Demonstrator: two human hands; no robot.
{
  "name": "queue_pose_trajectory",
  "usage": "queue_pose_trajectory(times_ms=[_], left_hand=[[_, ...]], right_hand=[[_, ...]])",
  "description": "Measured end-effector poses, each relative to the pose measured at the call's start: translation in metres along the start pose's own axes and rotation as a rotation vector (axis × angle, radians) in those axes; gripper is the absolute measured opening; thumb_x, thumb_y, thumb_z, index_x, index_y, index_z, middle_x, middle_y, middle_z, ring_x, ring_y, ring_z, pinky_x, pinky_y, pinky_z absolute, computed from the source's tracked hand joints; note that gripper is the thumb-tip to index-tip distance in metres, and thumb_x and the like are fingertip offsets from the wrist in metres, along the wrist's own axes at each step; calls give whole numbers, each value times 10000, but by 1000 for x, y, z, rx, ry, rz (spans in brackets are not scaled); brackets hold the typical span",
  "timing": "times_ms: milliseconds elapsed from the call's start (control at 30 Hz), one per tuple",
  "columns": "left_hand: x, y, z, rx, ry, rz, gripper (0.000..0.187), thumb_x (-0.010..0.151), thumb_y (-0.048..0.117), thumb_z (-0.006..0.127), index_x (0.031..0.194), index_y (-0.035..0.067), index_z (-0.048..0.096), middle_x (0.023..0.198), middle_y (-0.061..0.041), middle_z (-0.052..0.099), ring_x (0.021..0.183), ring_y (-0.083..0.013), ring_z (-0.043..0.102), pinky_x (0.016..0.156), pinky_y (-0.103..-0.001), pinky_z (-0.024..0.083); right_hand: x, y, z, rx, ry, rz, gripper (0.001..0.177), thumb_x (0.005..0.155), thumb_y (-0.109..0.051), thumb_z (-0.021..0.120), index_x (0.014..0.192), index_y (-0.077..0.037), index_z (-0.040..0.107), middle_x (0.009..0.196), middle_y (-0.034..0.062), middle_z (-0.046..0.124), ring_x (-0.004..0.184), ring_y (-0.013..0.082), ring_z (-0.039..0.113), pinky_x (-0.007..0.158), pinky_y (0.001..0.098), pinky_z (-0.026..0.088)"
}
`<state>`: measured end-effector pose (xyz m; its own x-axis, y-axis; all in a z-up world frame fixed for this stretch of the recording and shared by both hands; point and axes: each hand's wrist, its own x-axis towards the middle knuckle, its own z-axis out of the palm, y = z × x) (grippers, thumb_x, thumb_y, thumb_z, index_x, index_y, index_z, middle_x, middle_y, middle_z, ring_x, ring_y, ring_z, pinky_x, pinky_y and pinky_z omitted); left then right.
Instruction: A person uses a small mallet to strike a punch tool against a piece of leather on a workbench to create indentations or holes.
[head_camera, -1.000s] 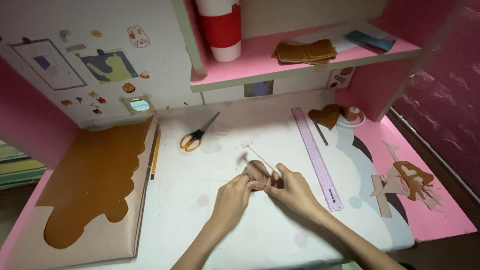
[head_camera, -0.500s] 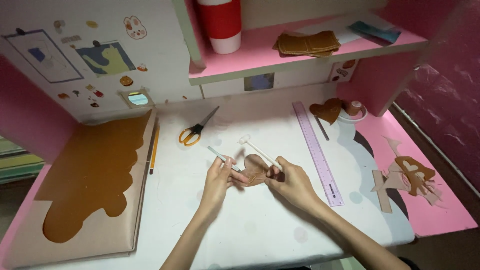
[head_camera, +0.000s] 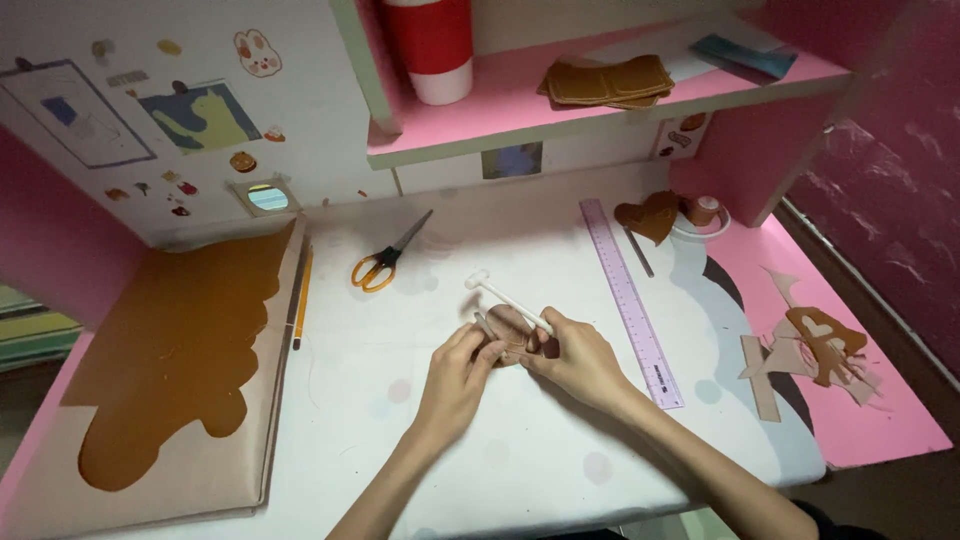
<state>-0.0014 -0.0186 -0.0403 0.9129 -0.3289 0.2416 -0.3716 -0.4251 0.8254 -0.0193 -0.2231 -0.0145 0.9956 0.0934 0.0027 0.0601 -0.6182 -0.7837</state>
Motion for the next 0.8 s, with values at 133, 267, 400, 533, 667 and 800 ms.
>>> queue_pose_trajectory(times_ms=[133,267,400,533,667,800], left_hand=[[0,-4,6,-9,-18,-20,317,1029,324,589,948,53,732,844,-106,709,863,-249,710,787,-349,599],[0,5,5,11,-2,-24,280,1008,290,626,921,49,738,818,-114,736,843,-266,741,763,-352,619],[0,17,3,20,-1,-20,278,1009,280,628,923,38,733,818,-138,743,844,-298,751,771,-374,617],[1,20,4,63,-5,-29,272,1007,285,628,925,49,736,823,-130,753,852,-288,760,769,-366,620],[1,11,7,98,-3,-67,290,1007,317,636,931,60,747,821,-134,760,836,-281,765,761,-362,630],[1,18,6,130,-10,-63,270,1013,310,627,988,76,759,840,-138,773,854,-280,773,766,-360,636]], right_hand=[[-1,-2,-2,-6,-9,-12,231,794,-99,803,890,-100,593,878,98,786,800,295,718,684,399,561],[1,4,0,-14,-2,-4,233,795,-110,808,898,-98,600,886,106,788,806,307,723,694,410,563],[0,0,-1,-15,-2,-4,245,786,-120,821,897,-102,603,847,99,777,794,296,725,685,400,560],[-2,0,-1,-31,3,-9,236,787,-104,808,902,-82,603,848,125,775,804,339,733,693,432,559],[0,4,-1,-10,8,-17,233,795,-120,813,891,-83,604,816,126,758,791,328,724,687,420,558],[-5,-6,-7,-4,1,-28,204,797,-104,800,875,-86,612,850,115,777,800,298,727,699,401,562]])
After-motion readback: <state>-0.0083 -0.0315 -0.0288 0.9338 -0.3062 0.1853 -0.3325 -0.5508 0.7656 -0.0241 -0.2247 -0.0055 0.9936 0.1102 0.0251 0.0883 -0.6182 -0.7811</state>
